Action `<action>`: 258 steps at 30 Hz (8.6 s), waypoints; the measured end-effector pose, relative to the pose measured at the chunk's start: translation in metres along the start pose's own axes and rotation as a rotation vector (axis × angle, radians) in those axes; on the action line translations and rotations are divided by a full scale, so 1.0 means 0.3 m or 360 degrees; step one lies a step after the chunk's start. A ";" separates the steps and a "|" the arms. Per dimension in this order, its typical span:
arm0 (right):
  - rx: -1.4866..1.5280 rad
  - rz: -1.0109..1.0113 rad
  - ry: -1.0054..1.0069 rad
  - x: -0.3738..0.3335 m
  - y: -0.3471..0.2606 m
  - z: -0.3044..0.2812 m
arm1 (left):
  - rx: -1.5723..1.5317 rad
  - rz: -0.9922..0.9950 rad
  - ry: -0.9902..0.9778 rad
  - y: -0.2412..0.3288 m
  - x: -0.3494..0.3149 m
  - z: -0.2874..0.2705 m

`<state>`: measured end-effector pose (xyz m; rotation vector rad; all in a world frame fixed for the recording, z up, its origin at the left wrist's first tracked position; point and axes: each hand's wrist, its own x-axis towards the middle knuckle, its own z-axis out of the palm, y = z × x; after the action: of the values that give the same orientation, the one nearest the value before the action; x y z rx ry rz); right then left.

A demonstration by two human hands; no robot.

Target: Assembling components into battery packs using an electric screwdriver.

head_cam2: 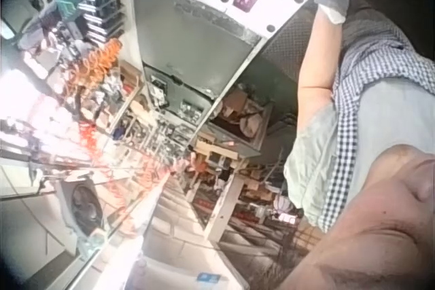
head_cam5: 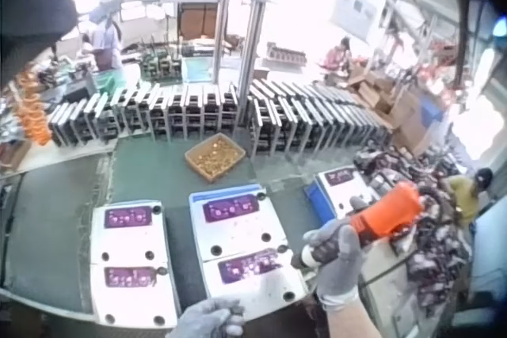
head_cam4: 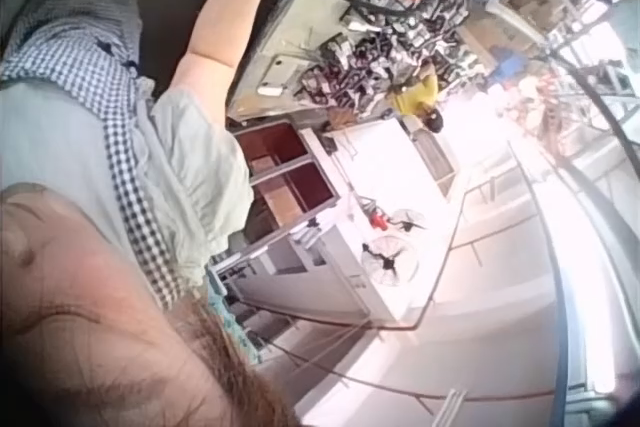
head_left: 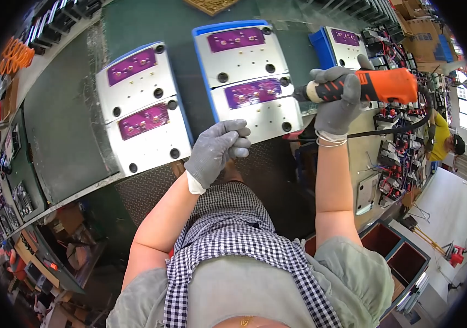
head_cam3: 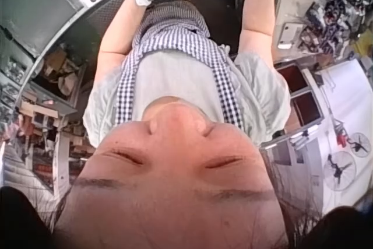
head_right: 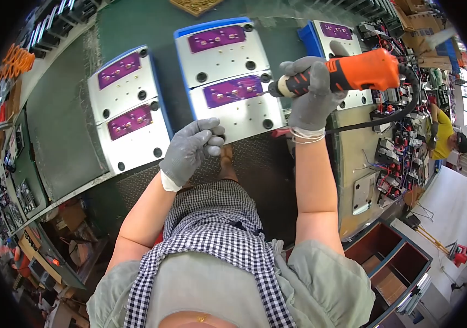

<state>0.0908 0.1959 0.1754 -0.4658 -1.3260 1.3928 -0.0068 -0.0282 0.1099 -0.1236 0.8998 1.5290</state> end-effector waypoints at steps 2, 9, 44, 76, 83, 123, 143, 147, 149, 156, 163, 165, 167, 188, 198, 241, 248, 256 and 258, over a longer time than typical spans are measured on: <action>0.0006 -0.0028 -0.0020 0.017 0.040 -0.074 | 0.0004 -0.0027 0.0070 -0.043 0.054 0.046; 0.0024 0.0002 -0.0188 0.052 0.040 -0.123 | 0.0031 0.0002 0.0234 -0.108 0.136 0.124; 0.0432 0.0124 -0.0705 -0.019 -0.147 0.099 | -0.0129 0.0288 0.0299 -0.060 0.102 0.159; 0.0012 -0.0046 -0.0767 -0.040 0.128 0.258 | -0.0256 0.0509 0.0365 -0.008 0.020 -0.041; -0.0210 -0.0119 -0.0639 -0.064 0.172 0.284 | -0.0210 0.0448 0.0413 0.000 -0.026 -0.073; 0.0446 0.0180 -0.0554 0.094 -0.038 0.217 | -0.0368 0.0486 0.0066 0.069 0.194 0.104; -0.0386 -0.0049 -0.0043 0.331 0.313 0.183 | 0.0154 -0.0040 0.0226 0.298 0.440 0.043; -0.0508 -0.0115 -0.0095 0.300 0.324 0.172 | 0.0220 -0.0020 0.0234 0.298 0.425 0.055; -0.0521 -0.0118 -0.0081 0.293 0.330 0.186 | 0.0248 -0.0008 0.0216 0.303 0.420 0.053; -0.0550 -0.0045 0.0013 0.309 0.310 0.215 | 0.0309 -0.0052 0.0351 0.303 0.420 0.071; 0.0409 -0.0005 -0.0340 0.251 0.142 0.295 | 0.0032 0.0071 0.0205 0.341 0.408 0.031; 0.0334 0.0089 -0.0402 0.226 0.084 0.332 | 0.0027 0.0113 0.0175 0.347 0.399 0.038; 0.0333 0.0111 -0.0390 0.213 0.060 0.356 | 0.0023 0.0152 0.0143 0.353 0.391 0.050; 0.0444 0.0021 -0.0391 0.257 0.173 0.447 | -0.0473 0.0240 0.0069 0.355 0.444 -0.025; 0.0298 0.0152 -0.0458 0.295 0.410 0.491 | -0.0423 0.0003 -0.0025 0.333 0.383 -0.032; 0.0309 0.0001 -0.0518 0.452 -0.222 -0.298 | -0.0005 0.0120 0.0024 -0.015 0.500 0.642; 0.0355 0.0092 -0.0408 0.556 -0.321 -0.650 | -0.0157 0.0105 -0.0108 -0.289 0.593 0.917; 0.0583 0.0244 -0.0252 0.610 -0.379 -0.801 | -0.0250 0.0169 -0.0058 -0.402 0.652 1.055; 0.0463 0.0209 -0.0337 0.614 -0.385 -0.818 | -0.0342 0.0131 -0.0024 -0.411 0.660 1.068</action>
<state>0.2889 0.4374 0.2746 -0.2162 -1.2487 1.7517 0.1982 0.3071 0.1609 -0.2322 0.7340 1.6993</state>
